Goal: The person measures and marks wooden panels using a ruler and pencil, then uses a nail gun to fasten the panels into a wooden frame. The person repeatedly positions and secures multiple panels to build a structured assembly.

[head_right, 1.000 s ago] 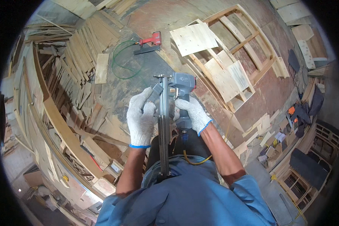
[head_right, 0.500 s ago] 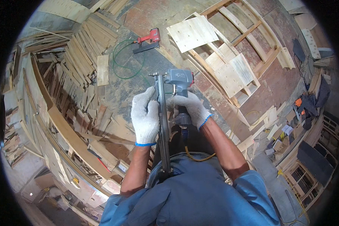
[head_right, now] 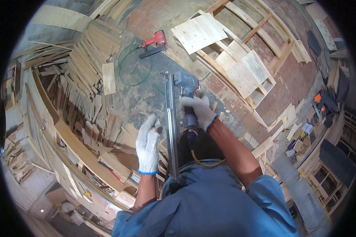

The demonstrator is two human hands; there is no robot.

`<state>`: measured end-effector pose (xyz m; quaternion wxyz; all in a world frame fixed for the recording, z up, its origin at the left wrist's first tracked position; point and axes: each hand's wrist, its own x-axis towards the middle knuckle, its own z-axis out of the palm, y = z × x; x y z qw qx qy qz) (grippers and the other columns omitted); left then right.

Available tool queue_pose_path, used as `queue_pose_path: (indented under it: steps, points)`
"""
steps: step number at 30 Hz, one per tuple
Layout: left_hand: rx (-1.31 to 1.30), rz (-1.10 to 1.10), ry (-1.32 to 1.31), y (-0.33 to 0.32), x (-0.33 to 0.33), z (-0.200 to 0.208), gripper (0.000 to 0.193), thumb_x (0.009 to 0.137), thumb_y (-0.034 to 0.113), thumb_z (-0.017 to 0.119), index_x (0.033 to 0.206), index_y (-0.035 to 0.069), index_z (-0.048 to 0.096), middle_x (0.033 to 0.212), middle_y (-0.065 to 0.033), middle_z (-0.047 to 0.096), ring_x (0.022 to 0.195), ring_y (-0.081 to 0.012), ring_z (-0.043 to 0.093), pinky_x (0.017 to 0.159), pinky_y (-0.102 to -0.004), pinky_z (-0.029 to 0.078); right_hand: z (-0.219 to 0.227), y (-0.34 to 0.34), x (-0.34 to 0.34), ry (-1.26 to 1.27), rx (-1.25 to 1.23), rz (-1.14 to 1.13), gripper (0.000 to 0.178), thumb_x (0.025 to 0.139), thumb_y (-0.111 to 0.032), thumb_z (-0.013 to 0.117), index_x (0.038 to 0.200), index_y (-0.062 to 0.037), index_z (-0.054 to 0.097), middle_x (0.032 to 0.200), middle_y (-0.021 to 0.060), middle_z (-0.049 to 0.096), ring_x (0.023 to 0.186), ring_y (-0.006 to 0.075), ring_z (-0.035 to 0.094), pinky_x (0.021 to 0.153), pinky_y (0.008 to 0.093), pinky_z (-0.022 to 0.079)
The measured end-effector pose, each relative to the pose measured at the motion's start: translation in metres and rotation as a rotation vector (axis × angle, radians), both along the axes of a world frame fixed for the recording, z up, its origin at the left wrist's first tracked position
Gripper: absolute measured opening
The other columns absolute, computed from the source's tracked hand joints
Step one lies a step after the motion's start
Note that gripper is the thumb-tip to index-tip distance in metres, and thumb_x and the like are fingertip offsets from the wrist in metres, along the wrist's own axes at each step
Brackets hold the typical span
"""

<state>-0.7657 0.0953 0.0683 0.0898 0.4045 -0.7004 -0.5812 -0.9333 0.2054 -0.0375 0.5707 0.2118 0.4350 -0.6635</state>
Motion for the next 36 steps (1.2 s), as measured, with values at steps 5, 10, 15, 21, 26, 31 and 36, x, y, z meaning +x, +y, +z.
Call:
queue_pose_path:
  steps: [5, 10, 15, 21, 26, 31, 36]
  points:
    - [0.182, -0.08, -0.037, 0.02, 0.019, 0.02, 0.048, 0.095, 0.029, 0.057, 0.131, -0.003, 0.056, 0.129, -0.0183, 0.059, 0.123, -0.0288, 0.053, 0.107, -0.0376, 0.037, -0.037, 0.004, -0.004, -0.08, -0.036, -0.153, 0.021, 0.081, -0.017, 0.072, 0.094, -0.0065, 0.06, 0.074, 0.0042, 0.059, 0.055, 0.0154, 0.057, 0.049, 0.0348, 0.053]
    - [0.315, 0.084, -0.004, 0.039, 0.007, 0.021, 0.047, 0.096, 0.026, 0.056, 0.132, -0.004, 0.055, 0.129, -0.0173, 0.058, 0.12, -0.0257, 0.054, 0.105, -0.0356, 0.039, -0.051, 0.016, -0.009, -0.114, -0.078, -0.12, 0.02, 0.085, -0.021, 0.07, 0.098, -0.0101, 0.059, 0.075, 0.0013, 0.058, 0.06, 0.0123, 0.057, 0.05, 0.0299, 0.051]
    - [0.222, 0.178, 0.004, 0.054, -0.02, 0.008, 0.046, 0.098, 0.024, 0.054, 0.133, -0.005, 0.054, 0.126, -0.0146, 0.058, 0.114, -0.0212, 0.055, 0.1, -0.0336, 0.041, -0.042, 0.02, -0.019, -0.085, -0.154, -0.084, 0.018, 0.092, -0.024, 0.063, 0.101, -0.0108, 0.056, 0.074, -0.0007, 0.057, 0.06, 0.011, 0.058, 0.051, 0.0277, 0.051]
    - [-0.081, 0.222, -0.042, 0.034, -0.083, -0.025, 0.045, 0.1, 0.025, 0.05, 0.133, -0.005, 0.053, 0.126, -0.0161, 0.06, 0.109, -0.0217, 0.06, 0.095, -0.0342, 0.046, -0.001, 0.026, -0.007, 0.013, -0.076, -0.094, 0.017, 0.09, -0.021, 0.062, 0.098, -0.0068, 0.057, 0.077, 0.0009, 0.056, 0.065, 0.0142, 0.058, 0.06, 0.0308, 0.051]
    - [0.396, 0.385, 0.065, 0.017, -0.083, -0.092, 0.034, 0.097, 0.022, 0.053, 0.121, -0.001, 0.062, 0.113, -0.0092, 0.063, 0.103, -0.017, 0.058, 0.094, -0.0306, 0.044, -0.003, 0.042, -0.037, 0.28, 0.01, -0.136, 0.021, 0.089, -0.017, 0.064, 0.105, -0.0034, 0.058, 0.082, 0.003, 0.056, 0.067, 0.0147, 0.057, 0.065, 0.0306, 0.05]
    - [0.115, -0.382, -0.465, 0.018, -0.015, -0.184, 0.043, 0.092, 0.031, 0.053, 0.121, 0.001, 0.062, 0.114, -0.0237, 0.066, 0.109, -0.032, 0.063, 0.093, -0.0387, 0.048, 0.018, 0.098, -0.114, 0.617, 0.251, 0.047, 0.024, 0.083, -0.013, 0.071, 0.102, -0.0043, 0.059, 0.076, 0.0004, 0.059, 0.061, 0.0088, 0.056, 0.056, 0.0253, 0.046]
    - [-0.175, -1.025, -0.89, 0.022, 0.018, -0.148, 0.051, 0.086, 0.039, 0.062, 0.126, 0.007, 0.061, 0.126, -0.0233, 0.06, 0.116, -0.0402, 0.058, 0.102, -0.0453, 0.044, -0.014, 0.176, -0.155, 0.428, 0.319, 0.154, 0.025, 0.082, -0.021, 0.072, 0.095, -0.0037, 0.06, 0.07, 0.0002, 0.059, 0.06, 0.0092, 0.056, 0.058, 0.0265, 0.046]
